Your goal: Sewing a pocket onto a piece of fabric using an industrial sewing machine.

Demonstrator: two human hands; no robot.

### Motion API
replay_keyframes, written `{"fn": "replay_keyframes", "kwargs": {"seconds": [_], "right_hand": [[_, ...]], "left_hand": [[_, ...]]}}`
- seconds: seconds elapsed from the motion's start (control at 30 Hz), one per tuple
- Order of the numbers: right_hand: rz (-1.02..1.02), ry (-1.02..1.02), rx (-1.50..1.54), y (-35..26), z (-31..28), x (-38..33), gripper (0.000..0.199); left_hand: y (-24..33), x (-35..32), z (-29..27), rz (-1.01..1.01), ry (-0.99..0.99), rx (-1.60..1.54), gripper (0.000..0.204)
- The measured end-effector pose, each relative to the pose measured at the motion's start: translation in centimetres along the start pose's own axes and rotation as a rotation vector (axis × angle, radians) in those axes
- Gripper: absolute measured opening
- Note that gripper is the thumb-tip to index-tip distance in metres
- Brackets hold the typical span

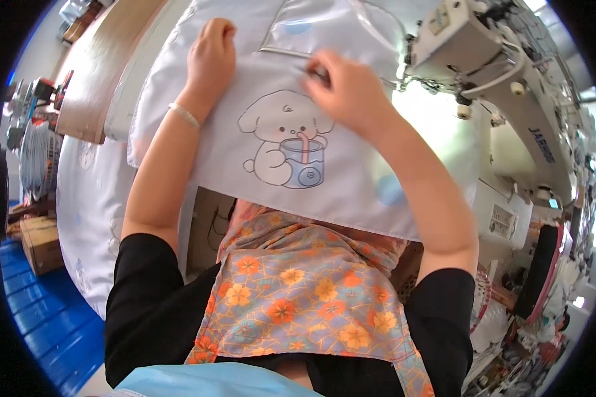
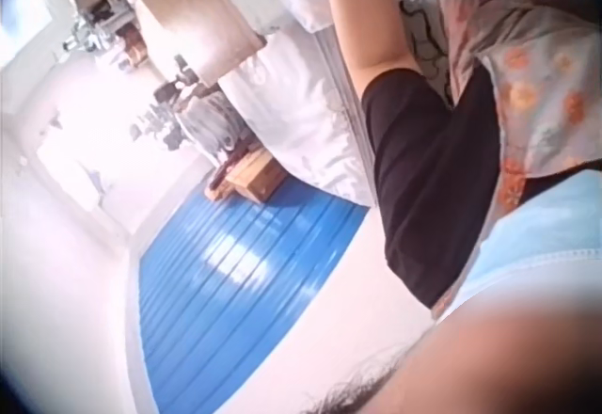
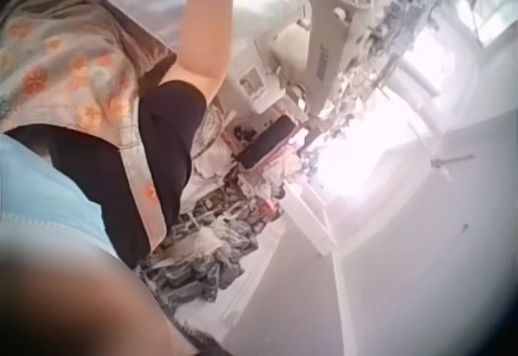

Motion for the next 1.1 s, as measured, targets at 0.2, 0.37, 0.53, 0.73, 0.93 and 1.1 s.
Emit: {"fn": "replay_keyframes", "kwargs": {"seconds": [0.2, 0.37, 0.53, 0.73, 0.93, 1.1], "right_hand": [[0.611, 0.26, -0.15, 13.4, -9.0, -20.3, 0.029], [0.912, 0.552, -0.104, 21.2, -14.8, -34.8, 0.039], [0.8, 0.354, 0.359, 19.3, -11.0, -27.0, 0.049], [0.654, 0.264, 0.166, 17.6, -8.8, -18.7, 0.035], [0.642, 0.271, 0.233, 21.0, -8.2, -16.6, 0.028], [0.789, 0.483, 0.289, 20.5, -9.3, -17.8, 0.024]], "left_hand": [[5.1, -3.8, -2.3, -0.081, -0.17, -0.231, 0.012], [17.3, -13.6, -3.2, 0.27, -0.486, -0.375, 0.032], [19.6, -14.7, 0.9, 0.349, -0.747, -0.077, 0.051], [14.7, -12.4, -0.6, 0.261, -0.572, 0.126, 0.045], [17.5, -11.8, 0.1, 0.31, -0.608, 0.123, 0.037], [13.8, -9.0, 5.4, 0.331, -0.625, 0.397, 0.026]]}}
Point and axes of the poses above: each hand's wrist, its own x-axis towards the middle knuckle, its own z-axis out of the palm, y = z × x, the point moved 10 cm from there along x, towards the middle knuckle, and after that the axes turned 4 degrees about -x, right-handed, at the moved point
